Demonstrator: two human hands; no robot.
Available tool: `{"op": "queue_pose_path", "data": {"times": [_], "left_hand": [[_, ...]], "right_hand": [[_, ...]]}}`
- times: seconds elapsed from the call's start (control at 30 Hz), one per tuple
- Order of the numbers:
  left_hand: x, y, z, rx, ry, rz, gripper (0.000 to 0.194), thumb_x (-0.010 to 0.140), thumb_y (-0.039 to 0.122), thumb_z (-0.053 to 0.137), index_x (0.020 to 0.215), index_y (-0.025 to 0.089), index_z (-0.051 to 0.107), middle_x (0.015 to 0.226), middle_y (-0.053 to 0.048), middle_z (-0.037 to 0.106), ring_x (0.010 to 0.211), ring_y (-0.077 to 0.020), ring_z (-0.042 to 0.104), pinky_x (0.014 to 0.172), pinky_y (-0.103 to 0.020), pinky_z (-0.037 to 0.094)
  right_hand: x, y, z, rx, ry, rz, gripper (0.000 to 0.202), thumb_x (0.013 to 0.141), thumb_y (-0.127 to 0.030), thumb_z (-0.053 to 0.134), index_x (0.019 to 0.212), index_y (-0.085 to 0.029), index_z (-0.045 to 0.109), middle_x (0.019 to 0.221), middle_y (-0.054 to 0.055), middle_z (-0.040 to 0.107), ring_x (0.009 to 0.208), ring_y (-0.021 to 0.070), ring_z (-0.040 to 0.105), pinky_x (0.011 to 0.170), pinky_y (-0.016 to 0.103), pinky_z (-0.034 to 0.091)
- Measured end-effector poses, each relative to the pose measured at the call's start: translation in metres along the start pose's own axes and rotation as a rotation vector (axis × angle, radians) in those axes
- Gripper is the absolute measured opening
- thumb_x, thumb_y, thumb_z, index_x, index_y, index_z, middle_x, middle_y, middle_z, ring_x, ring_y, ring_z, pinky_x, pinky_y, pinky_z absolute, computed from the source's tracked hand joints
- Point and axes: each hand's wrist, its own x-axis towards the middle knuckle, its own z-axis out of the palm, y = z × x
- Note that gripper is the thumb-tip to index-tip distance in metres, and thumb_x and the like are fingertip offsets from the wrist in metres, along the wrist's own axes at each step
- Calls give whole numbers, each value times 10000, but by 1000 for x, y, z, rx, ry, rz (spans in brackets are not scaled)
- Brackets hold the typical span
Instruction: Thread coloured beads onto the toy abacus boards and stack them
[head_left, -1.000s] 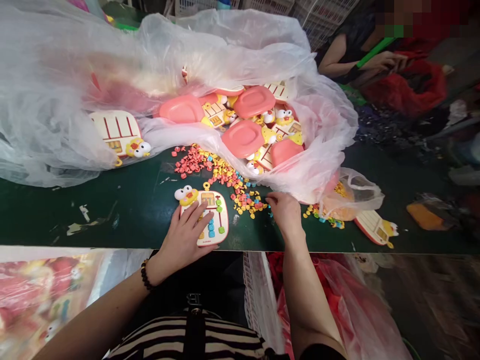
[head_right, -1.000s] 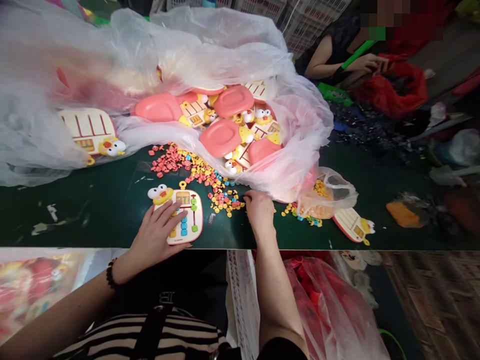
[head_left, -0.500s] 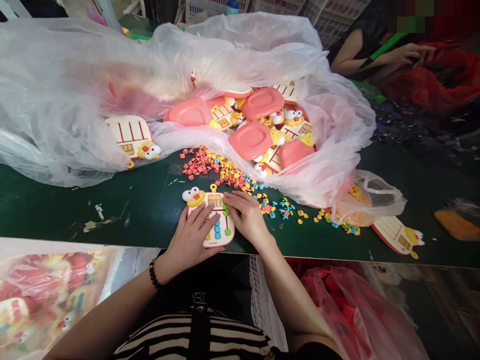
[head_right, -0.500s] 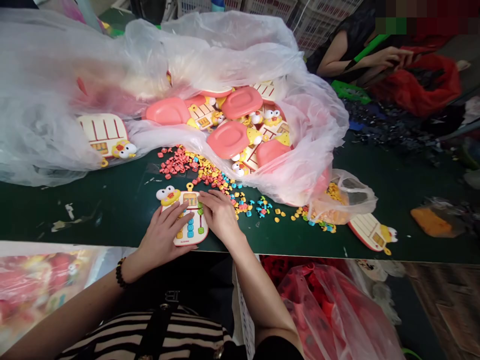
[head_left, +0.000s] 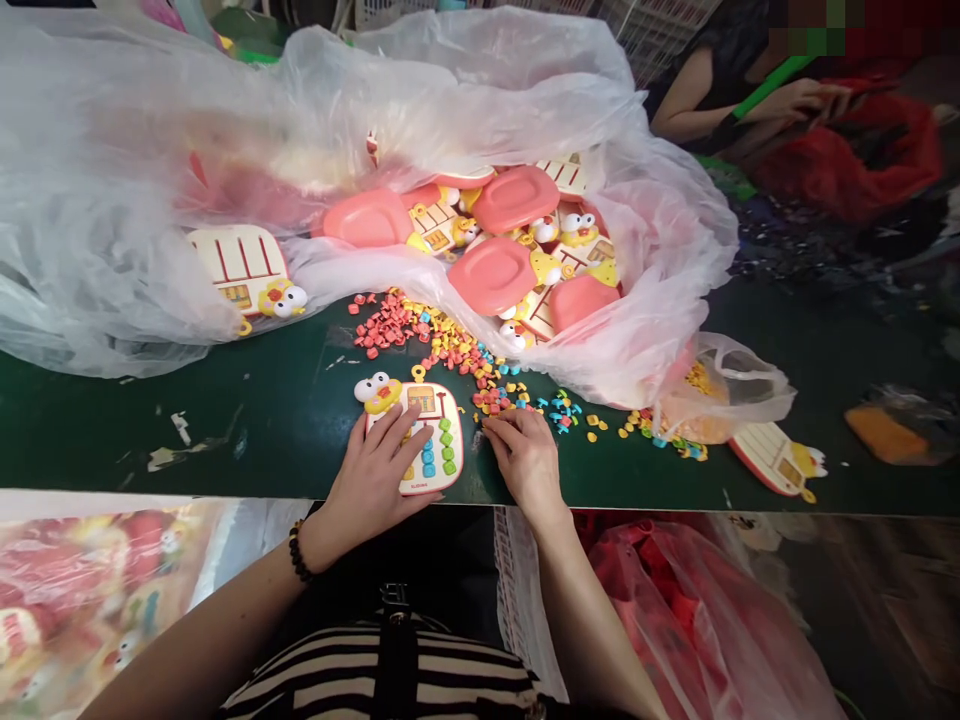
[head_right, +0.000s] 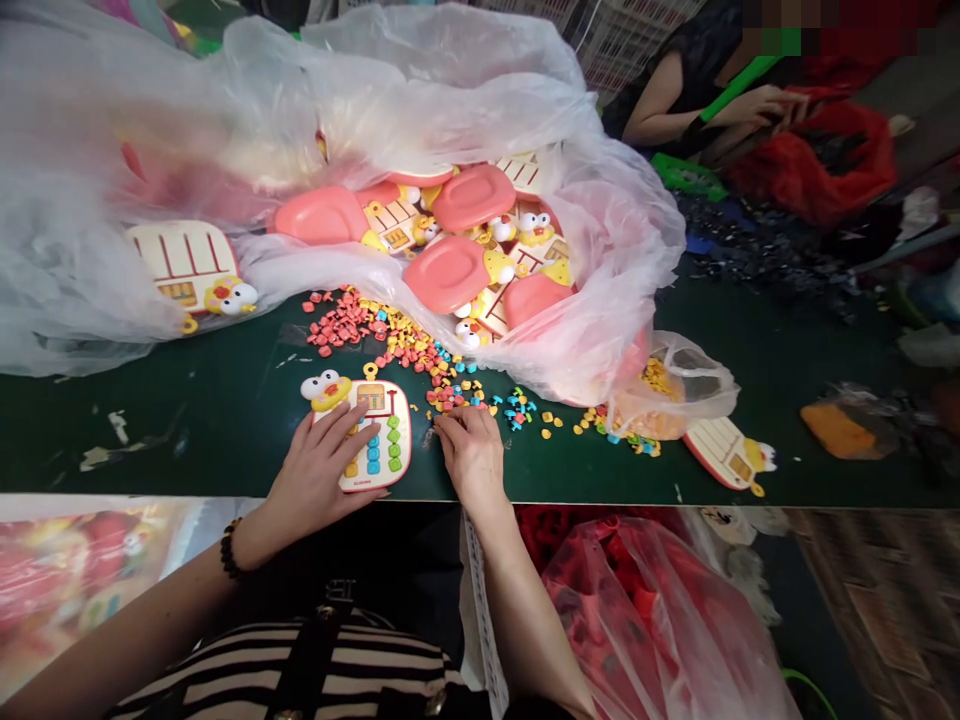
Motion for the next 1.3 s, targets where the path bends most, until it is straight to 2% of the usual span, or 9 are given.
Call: {"op": "queue_pose_path", "data": {"times": [0.07, 0.13, 0.23, 0.37, 0.53, 0.7, 0.83, 1.2, 1.3], "left_hand": [[0, 0, 0, 0, -3, 7, 616, 784, 517, 637, 1298, 195, 534, 1443, -138, 463, 1307, -333, 424, 1058, -505, 304], [0, -1, 0, 0, -2, 10, 615, 786, 514, 636, 1301, 196, 531, 1447, -134, 460, 1315, -333, 415, 1065, -509, 293], [-1, 0, 1, -1, -1, 3, 613, 787, 509, 636, 1301, 192, 531, 1452, -135, 453, 1319, -334, 408, 1068, -512, 286], [-1, 0, 2, -8, -5, 0, 620, 781, 514, 639, 1301, 191, 537, 1454, -139, 451, 1316, -333, 412, 1069, -510, 287], [-1, 0, 4, -8, -12, -7, 636, 789, 524, 630, 1333, 215, 514, 1470, -123, 434, 1342, -329, 387, 1083, -513, 273], [0, 0, 3, -20, -12, -11, 651, 773, 530, 649, 1326, 210, 521, 1458, -133, 447, 1335, -333, 397, 1081, -515, 277], [0, 0, 4, -43, -11, -25, 666, 767, 556, 648, 1329, 222, 519, 1467, -127, 437, 1338, -335, 394, 1088, -517, 263], [0, 2, 5, -56, -7, -28, 649, 785, 550, 630, 1325, 208, 520, 1473, -130, 429, 1343, -330, 392, 1093, -520, 246], [0, 3, 5, -54, -16, -25, 641, 792, 547, 623, 1325, 205, 521, 1459, -137, 446, 1342, -330, 395, 1100, -527, 239]], "right_hand": [[2, -7, -1, 243, 43, 133, 145, 863, -298, 603, 878, -246, 737, 920, 58, 708, 857, 204, 635, 811, 380, 516], [5, -15, -3, 545, 49, 300, 147, 837, -347, 639, 918, -261, 726, 890, 29, 718, 753, 166, 641, 712, 329, 525], [13, -24, -1, 927, -35, 500, 207, 753, -390, 726, 919, -266, 723, 793, 1, 722, 622, 123, 610, 600, 271, 499], [21, -29, 7, 1125, -141, 605, 253, 634, -375, 822, 833, -248, 731, 724, -9, 720, 602, 105, 606, 591, 242, 488], [27, -27, 17, 961, -122, 512, 266, 685, -409, 776, 884, -239, 728, 735, -2, 720, 642, 128, 629, 637, 269, 521], [37, -24, 23, 538, -82, 268, 176, 815, -361, 649, 917, -242, 728, 897, 39, 734, 819, 186, 667, 767, 337, 545], [44, -24, 28, 271, -81, 114, 174, 862, -306, 596, 932, -253, 746, 982, 70, 721, 924, 210, 658, 848, 375, 534], [45, -24, 37, 163, -91, 35, 171, 870, -278, 606, 924, -241, 764, 911, 65, 718, 862, 200, 668, 826, 360, 538], [43, -25, 35, 108, -107, -21, 215, 896, -265, 557, 980, -252, 755, 941, 71, 715, 880, 207, 665, 826, 383, 538]]}}
